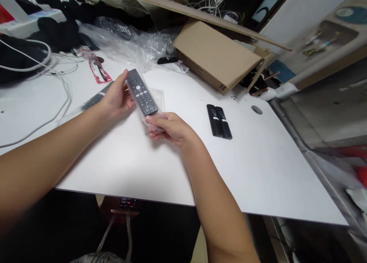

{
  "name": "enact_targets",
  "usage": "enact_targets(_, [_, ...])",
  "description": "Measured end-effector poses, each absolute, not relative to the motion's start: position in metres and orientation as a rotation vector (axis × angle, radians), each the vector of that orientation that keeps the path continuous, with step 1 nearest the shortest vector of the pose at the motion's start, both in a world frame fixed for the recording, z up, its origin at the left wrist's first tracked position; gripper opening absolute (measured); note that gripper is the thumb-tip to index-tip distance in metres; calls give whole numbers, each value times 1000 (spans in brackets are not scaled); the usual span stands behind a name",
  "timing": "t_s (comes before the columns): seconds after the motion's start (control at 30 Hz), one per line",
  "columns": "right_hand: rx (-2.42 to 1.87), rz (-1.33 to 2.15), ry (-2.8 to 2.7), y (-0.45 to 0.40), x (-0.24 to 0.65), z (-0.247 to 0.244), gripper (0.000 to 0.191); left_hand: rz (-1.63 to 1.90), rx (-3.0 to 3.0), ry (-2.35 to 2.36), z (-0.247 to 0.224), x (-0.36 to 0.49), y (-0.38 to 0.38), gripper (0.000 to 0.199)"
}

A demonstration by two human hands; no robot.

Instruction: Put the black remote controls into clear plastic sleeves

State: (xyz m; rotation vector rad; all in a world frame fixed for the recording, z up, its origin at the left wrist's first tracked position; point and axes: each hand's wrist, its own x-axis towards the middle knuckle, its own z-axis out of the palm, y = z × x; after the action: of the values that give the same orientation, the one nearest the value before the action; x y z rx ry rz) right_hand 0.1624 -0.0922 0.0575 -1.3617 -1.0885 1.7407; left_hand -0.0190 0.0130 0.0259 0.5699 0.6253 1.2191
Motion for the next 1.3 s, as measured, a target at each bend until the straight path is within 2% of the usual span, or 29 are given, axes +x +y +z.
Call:
enact_targets(0.2, [-1334, 1755, -1107, -94, 156, 57, 16, 1085, 606, 528, 32, -13, 3, 42])
enact_targets(0.47, [-1306, 1838, -1155, -96, 154, 58, 19, 1094, 473, 690, 41, -18, 8, 43])
enact_targets(0.67, [-1259, 1963, -1313, -99, 161, 64, 31, 1120, 459, 795, 43, -31, 19, 39])
enact_targets(0.83, [-1359, 1869, -1267, -96, 161, 63, 56, 1100, 485, 782, 46, -30, 12, 40])
enact_targets(0.9, [-1368, 1785, -1213, -93, 159, 59, 52, 1075, 509, 770, 47, -27, 8, 41])
enact_targets(1.07, [-1382, 1640, -1218, -91, 152, 50, 27, 1059, 551, 738, 47, -25, 4, 43])
enact_targets(1.3, [-1437, 1699, -1268, -93, 159, 56, 27, 1094, 540, 780, 43, -26, 11, 46])
